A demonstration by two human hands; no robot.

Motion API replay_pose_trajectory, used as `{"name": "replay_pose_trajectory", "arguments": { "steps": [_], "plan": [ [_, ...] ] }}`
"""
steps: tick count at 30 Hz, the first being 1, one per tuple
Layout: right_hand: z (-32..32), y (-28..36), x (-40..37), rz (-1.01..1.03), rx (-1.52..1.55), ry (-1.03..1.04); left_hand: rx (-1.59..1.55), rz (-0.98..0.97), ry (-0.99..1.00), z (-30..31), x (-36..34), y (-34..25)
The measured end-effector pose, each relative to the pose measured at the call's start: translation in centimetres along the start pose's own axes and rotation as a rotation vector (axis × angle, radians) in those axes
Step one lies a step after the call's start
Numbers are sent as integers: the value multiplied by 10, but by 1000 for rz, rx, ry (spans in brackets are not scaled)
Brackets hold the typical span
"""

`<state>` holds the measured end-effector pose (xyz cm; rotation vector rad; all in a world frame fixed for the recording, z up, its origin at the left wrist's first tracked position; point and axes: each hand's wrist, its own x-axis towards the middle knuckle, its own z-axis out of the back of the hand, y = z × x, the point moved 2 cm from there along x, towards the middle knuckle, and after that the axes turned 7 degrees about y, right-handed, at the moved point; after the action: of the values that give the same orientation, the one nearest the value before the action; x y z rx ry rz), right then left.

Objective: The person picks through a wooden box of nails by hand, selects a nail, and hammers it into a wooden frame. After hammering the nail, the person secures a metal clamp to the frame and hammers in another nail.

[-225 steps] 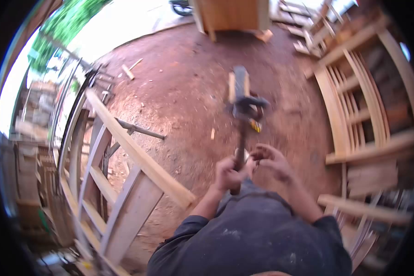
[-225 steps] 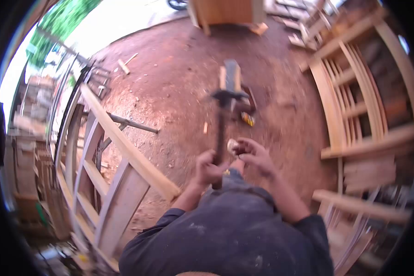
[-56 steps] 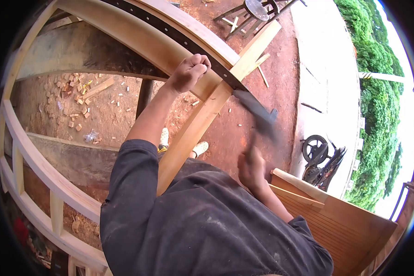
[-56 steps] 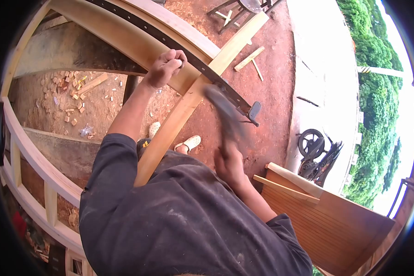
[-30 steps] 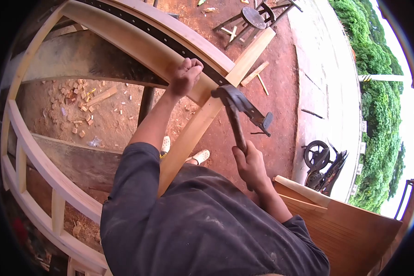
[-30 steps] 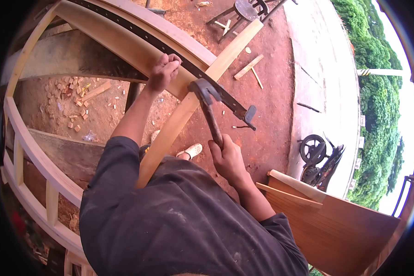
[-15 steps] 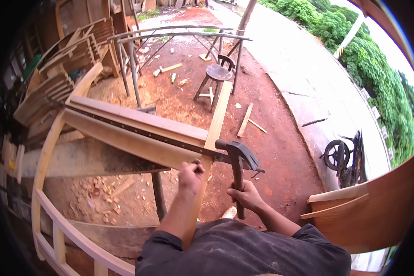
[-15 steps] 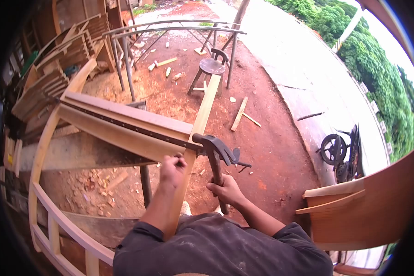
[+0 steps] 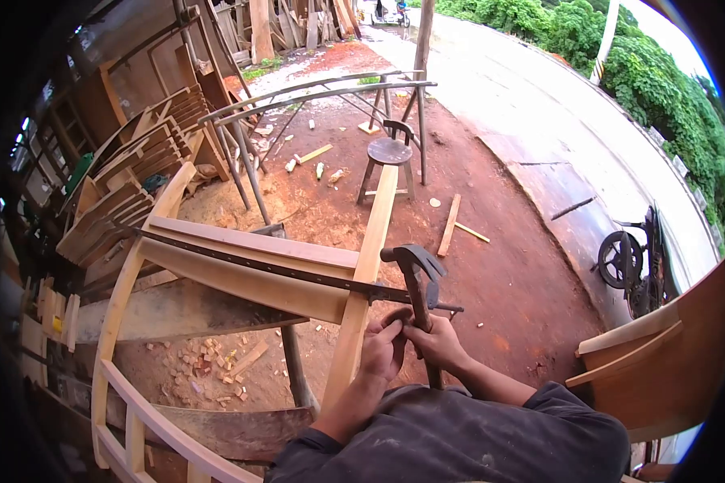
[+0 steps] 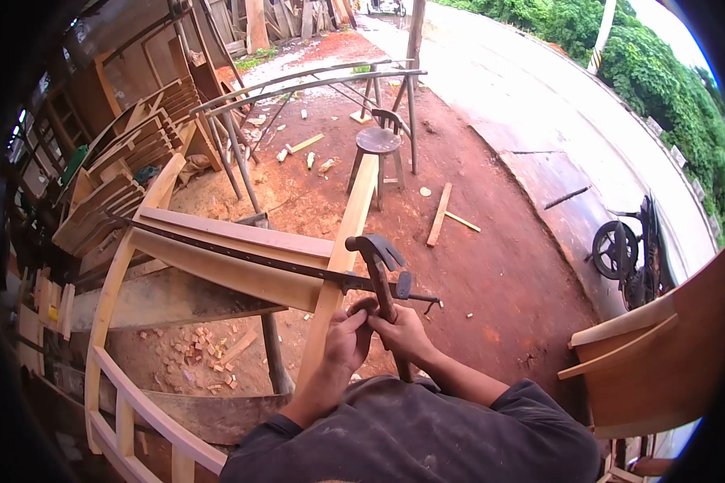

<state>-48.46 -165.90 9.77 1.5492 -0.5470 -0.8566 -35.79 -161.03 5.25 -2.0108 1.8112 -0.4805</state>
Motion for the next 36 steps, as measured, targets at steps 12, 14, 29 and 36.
{"name": "replay_pose_trajectory", "arguments": {
  "steps": [12,14,29,36],
  "plan": [
    [51,10,-5,104,10,-8,-72,-71,-179,-18,25,26],
    [59,13,-9,103,43,17,-48,-92,-309,-11,26,28],
    [82,1,-7,151,-46,38,493,4,-119,-37,25,18],
    [66,11,9,94,-39,65,698,-42,-125,-35,40,-13]
  ]
}}
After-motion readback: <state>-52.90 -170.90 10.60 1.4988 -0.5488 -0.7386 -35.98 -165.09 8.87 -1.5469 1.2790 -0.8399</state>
